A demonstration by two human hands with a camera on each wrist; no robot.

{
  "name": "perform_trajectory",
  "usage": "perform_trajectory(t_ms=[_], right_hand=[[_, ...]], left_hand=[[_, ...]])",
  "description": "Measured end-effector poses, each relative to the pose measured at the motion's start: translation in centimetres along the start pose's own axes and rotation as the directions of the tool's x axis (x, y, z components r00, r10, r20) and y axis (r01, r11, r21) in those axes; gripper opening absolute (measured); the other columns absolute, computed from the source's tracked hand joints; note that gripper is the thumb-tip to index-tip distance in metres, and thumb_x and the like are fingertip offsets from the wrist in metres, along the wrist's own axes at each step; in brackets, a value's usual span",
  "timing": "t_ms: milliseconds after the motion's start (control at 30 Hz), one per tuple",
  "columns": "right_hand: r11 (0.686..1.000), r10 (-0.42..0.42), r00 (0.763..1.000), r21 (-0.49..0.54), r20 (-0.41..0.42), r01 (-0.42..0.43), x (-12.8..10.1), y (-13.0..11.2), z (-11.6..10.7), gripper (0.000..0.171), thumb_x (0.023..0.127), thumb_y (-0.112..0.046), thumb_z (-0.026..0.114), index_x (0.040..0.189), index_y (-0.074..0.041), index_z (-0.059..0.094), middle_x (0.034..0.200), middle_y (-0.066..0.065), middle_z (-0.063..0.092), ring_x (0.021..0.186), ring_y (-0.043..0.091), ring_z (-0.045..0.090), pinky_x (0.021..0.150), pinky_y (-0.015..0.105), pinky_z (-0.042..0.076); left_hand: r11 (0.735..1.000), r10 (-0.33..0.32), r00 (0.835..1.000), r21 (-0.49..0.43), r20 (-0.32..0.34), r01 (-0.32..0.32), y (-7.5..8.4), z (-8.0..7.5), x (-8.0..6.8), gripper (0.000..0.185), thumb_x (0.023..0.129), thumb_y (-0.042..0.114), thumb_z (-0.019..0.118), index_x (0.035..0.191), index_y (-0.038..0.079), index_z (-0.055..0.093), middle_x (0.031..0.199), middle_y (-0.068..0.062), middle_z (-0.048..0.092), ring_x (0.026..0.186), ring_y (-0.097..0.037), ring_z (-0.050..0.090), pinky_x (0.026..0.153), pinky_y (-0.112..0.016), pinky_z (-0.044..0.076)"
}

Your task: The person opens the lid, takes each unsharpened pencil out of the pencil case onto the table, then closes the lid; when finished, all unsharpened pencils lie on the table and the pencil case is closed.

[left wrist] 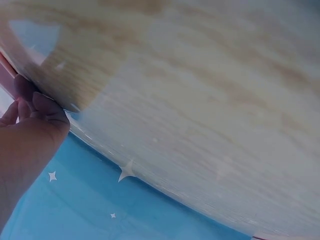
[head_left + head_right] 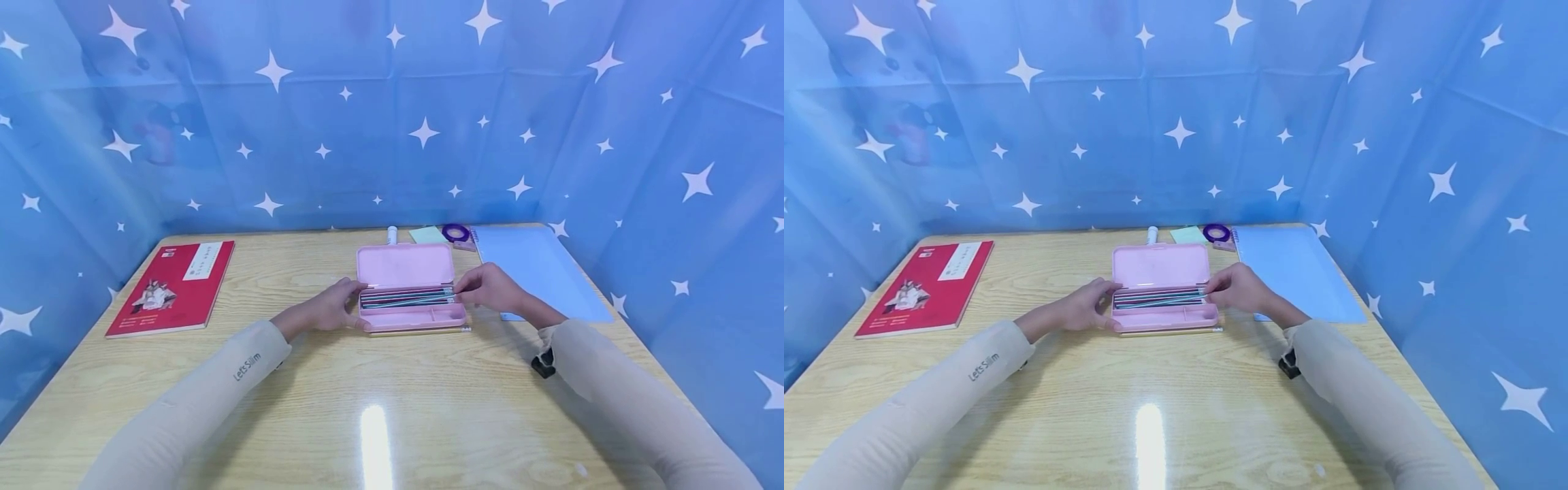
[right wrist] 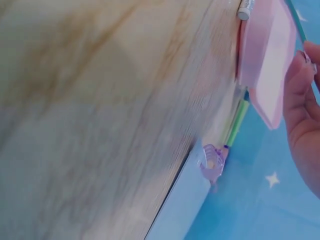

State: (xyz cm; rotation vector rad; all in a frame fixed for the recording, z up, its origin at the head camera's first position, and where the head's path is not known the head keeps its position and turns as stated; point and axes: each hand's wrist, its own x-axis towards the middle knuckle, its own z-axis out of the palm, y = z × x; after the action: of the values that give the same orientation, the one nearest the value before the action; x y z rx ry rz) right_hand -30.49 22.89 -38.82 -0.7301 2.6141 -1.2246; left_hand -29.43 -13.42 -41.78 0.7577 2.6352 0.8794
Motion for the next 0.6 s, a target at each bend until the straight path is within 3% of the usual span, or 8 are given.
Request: perform_trajectory(t_ms=[100,333,600], right_hand=[[1.0,0.011,1.0,-0.002,-0.007,-0.011,-0.4,0.0,-0.3,0.011,0.088,-0.006,0.074,0.096,0.002,0.077,0.092,0.011,0.074,0.069,0.038,0.063,0.058,0.041,0.053],[0.999,0.046,0.999,-0.001,-0.023,-0.046,-2.0,-1.5,-1.1,0.012,0.089,-0.004,0.072,0.096,0.006,0.075,0.087,0.015,0.073,0.064,0.023,0.062,0.059,0.041,0.054],[0.999,0.043,0.998,0.027,-0.049,-0.042,-3.4,0.8,-2.1,0.017,0.089,-0.011,0.074,0.098,0.004,0.075,0.089,0.012,0.074,0.067,0.033,0.064,0.058,0.04,0.054]], left_hand=[[1.0,0.006,1.0,0.003,-0.006,-0.006,0.0,0.0,0.0,0.103,0.075,0.05,0.083,0.151,0.002,0.034,0.132,-0.012,0.047,0.113,-0.023,0.046,0.101,-0.038,0.04],[1.0,0.005,1.0,-0.016,-0.014,-0.005,-0.2,0.0,0.0,0.103,0.074,0.049,0.083,0.151,0.001,0.034,0.129,-0.012,0.047,0.112,-0.023,0.046,0.102,-0.039,0.04],[1.0,0.003,1.0,-0.01,-0.007,-0.003,-0.3,0.0,0.1,0.104,0.074,0.051,0.083,0.152,0.002,0.034,0.133,-0.012,0.046,0.115,-0.022,0.045,0.105,-0.039,0.039]])
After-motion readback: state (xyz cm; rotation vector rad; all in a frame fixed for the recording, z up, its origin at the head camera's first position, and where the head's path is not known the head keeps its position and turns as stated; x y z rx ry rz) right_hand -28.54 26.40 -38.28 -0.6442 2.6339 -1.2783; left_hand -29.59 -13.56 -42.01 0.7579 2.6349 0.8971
